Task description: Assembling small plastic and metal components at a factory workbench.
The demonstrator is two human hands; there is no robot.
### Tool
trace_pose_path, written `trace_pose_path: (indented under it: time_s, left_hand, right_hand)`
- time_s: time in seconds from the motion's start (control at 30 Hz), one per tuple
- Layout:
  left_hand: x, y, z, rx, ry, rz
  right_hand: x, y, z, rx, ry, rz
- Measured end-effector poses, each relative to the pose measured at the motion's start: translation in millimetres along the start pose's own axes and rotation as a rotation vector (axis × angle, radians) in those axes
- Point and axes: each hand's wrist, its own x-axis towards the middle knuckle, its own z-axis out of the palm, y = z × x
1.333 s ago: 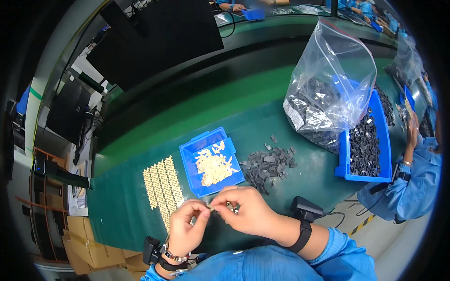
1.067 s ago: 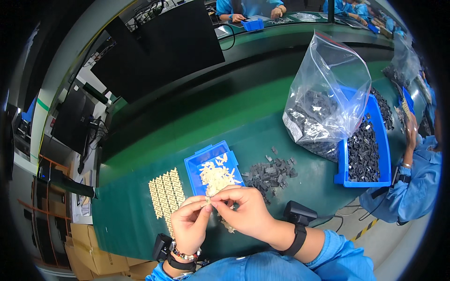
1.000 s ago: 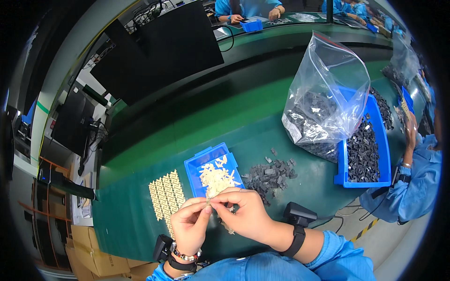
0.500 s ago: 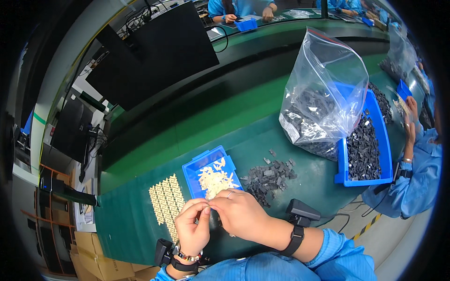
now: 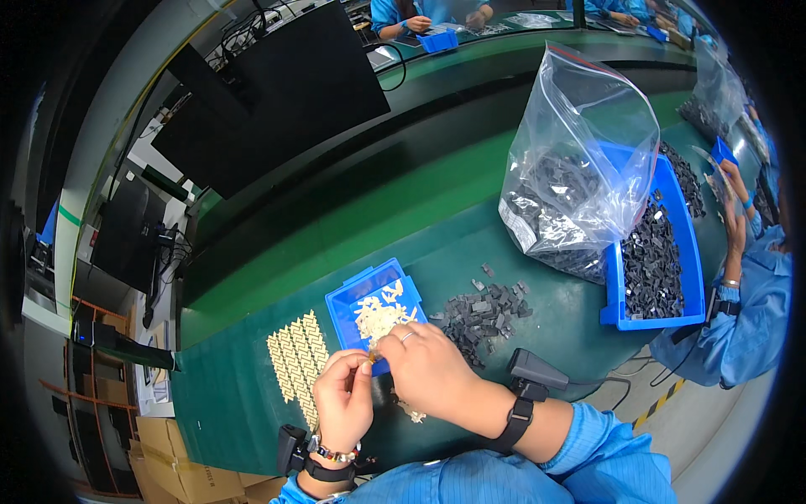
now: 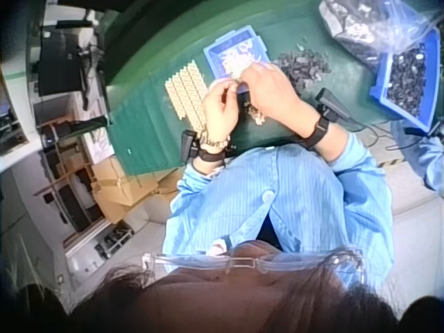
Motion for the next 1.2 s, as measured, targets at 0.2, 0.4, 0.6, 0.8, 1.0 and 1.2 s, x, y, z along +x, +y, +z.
trace_pose_path:
  time_s: [0.2, 0.4, 0.6, 0.8, 1.0, 1.2]
  left_hand:
    - [-1.6, -9.3, -1.9, -0.037, 0.031, -0.109]
    - [-1.8, -3.0, -4.5, -0.239, -0.061, -0.238]
    - [-0.6, 0.8, -3.2, -0.246, -0.116, -0.218]
    - [-1.6, 6.6, -1.2, -0.291, -0.117, -0.220]
    - [-2.4, 10.5, 1.6, -0.282, -0.086, -0.209]
    - [-6.2, 12.9, 4.9, -0.100, 0.093, -0.045]
  right_hand:
    - [3.4, 12.0, -1.2, 0.020, 0.014, 0.002]
    - [7.5, 3.0, -8.3, 0.444, -0.030, 0.146]
    - [8.2, 2.2, -16.1, 0.536, -0.165, 0.267]
    - [5.7, 2.8, -15.7, 0.671, -0.152, 0.326]
    - [2.0, 2.4, -12.7, 0.701, -0.098, 0.338]
    - [-1.0, 0.4, -13.9, 0.754, -0.044, 0.376]
